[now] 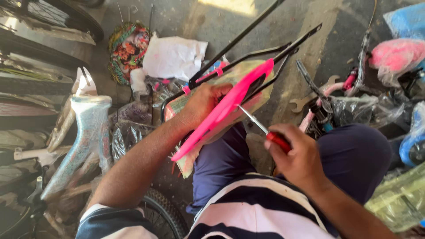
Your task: The person assembles a pink plastic pedal onto a black metal frame using a screwdriver. They align the pedal, insert screws, and tighten them to secure the pedal to the frame.
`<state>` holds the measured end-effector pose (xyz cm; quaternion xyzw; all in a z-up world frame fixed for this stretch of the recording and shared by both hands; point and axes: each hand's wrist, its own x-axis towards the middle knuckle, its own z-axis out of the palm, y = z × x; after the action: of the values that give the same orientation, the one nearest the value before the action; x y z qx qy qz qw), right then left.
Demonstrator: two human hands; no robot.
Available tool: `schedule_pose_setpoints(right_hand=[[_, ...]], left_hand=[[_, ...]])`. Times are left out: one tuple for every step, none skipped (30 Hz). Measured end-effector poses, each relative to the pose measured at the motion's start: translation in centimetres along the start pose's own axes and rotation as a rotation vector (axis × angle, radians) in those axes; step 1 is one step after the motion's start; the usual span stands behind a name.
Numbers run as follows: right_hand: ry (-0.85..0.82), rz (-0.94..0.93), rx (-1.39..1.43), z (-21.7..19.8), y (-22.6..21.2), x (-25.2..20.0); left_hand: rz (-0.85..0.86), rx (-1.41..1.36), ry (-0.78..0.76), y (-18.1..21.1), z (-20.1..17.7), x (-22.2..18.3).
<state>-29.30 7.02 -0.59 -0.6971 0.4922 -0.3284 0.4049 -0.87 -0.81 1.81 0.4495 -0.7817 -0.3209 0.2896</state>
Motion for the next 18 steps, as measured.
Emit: schedule_pose_setpoints(right_hand=[[0.110, -0.276, -0.326, 0.1, 0.0, 0.0], [0.219, -0.551, -0.652, 0.2, -0.1, 0.0], [0.127, -0.226, -0.330, 0.2, -0.1, -0.1], [0.029, 0.098, -0.008, 0.2, -0.1, -0.2], [-0.067, 0.412, 0.314, 0.0, -0.1, 0.4], [-0.100, 0.470, 0.475, -0.2, -0.3, 0.6], [-0.126, 0.526, 0.635, -0.6, -0.4, 1.2], [-0.153, 0.581, 0.796, -0.7, -0.8, 1.2], [-0.066, 0.303, 0.455, -0.8, -1.0, 1.4], [0.021, 0.023, 0.116, -0.6, -1.2, 1.3], [0.112, -0.243, -0.223, -0.4, -1.4, 0.8], [0.102, -0.242, -0.298, -0.1, -1.4, 0.4], [0.093, -0.252, -0.376, 0.1, -1.2, -0.1], [0.083, -0.261, -0.454, 0.1, -0.8, -0.3], [0.060, -0.241, -0.399, 0.3, -0.3, -0.6], [0.036, -0.220, -0.345, 0.2, 0.4, -0.9], [0.010, -0.210, -0.289, 0.0, 1.4, -0.6], [0.043, -0.193, -0.241, -0.2, 2.4, -0.5]], left_hand=[[-0.029, 0.008, -0.024, -0.2, -0.1, 0.0], [-0.001, -0.024, -0.012, -0.3, 0.0, 0.1], [0.019, -0.058, 0.004, -0.4, 0.4, -0.1], [0.040, -0.093, 0.021, -0.4, 0.6, -0.4], [0.028, -0.100, 0.016, -0.5, 0.6, -0.3], [0.017, -0.108, 0.011, -0.4, 0.5, -0.2], [0.012, -0.118, 0.003, -0.4, 0.5, 0.1], [0.026, -0.122, 0.003, -0.2, 0.5, 0.4], [0.032, -0.124, 0.013, -0.1, 0.5, 0.2], [0.038, -0.126, 0.023, -0.1, 0.5, 0.0], [0.012, -0.084, 0.020, 0.0, 0.6, -0.1], [-0.014, -0.042, 0.016, 0.0, 0.6, -0.2], [-0.036, 0.004, 0.021, 0.0, 0.7, -0.3], [-0.012, -0.037, 0.019, 0.1, 0.8, -0.3], [0.010, -0.075, 0.020, 0.1, 0.7, -0.3], [0.033, -0.113, 0.021, 0.1, 0.6, -0.3], [0.046, -0.064, 0.036, 0.3, 0.5, -0.5], [0.059, -0.014, 0.050, 0.6, 0.7, -0.8]])
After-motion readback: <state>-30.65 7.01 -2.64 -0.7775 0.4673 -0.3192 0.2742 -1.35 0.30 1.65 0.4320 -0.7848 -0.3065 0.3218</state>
